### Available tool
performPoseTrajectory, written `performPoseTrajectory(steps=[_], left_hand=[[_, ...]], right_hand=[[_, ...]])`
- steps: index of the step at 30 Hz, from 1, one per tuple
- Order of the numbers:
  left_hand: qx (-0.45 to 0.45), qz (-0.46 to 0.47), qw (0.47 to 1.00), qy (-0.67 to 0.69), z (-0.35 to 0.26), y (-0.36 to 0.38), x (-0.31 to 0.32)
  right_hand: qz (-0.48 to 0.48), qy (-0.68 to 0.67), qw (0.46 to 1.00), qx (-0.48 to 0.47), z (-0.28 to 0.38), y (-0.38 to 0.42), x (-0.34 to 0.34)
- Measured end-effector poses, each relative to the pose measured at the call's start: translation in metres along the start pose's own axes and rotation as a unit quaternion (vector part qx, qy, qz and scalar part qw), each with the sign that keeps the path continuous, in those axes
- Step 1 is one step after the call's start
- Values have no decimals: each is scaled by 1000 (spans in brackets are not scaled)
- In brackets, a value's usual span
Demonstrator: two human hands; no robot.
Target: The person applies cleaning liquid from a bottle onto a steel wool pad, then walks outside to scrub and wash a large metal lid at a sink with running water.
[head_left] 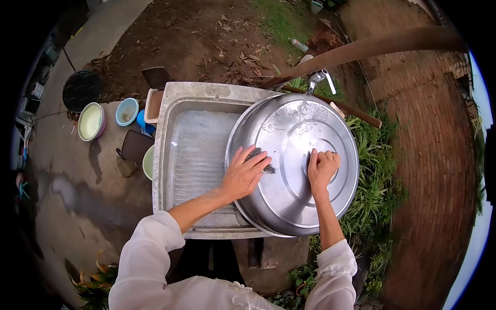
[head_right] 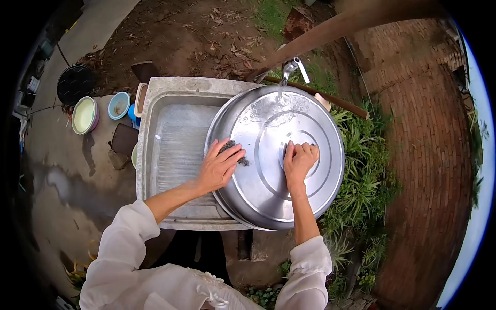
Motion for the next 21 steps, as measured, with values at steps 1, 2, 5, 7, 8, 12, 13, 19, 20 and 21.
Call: performPoseTrajectory(steps=[1,2,5,7,8,12,13,19,20,21], left_hand=[[6,10,1000,-3,9,-26,-4],[12,25,1000,-7,20,-55,-6],[2,-17,1000,-21,57,-110,9],[28,6,996,-87,38,-100,10],[57,53,995,-58,16,-80,8],[154,144,977,-27,-40,-21,20],[159,142,977,-23,-36,-33,26],[36,2,995,-89,1,-151,47],[67,26,996,-59,-10,-142,51],[125,35,991,-10,-25,-124,55]], right_hand=[[-2,16,1000,-1,-1,-1,2],[-2,31,1000,1,1,3,3],[-30,39,999,-11,1,5,8],[-40,31,999,-12,-3,6,7],[-39,27,999,-5,-3,7,7],[-51,15,999,2,-2,7,5],[-41,14,999,4,-2,7,5],[-32,29,999,3,-6,8,9],[-31,28,999,7,-7,10,8],[-28,20,999,11,-8,11,9]])
Point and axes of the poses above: each hand's wrist, its own y-axis away from the middle knuckle, its own x-axis out of the palm, z = x × y, the point moved 5 cm from there along -y, towards the middle knuckle, and after that the axes turned 2 degrees about y, right-handed, at the moved point
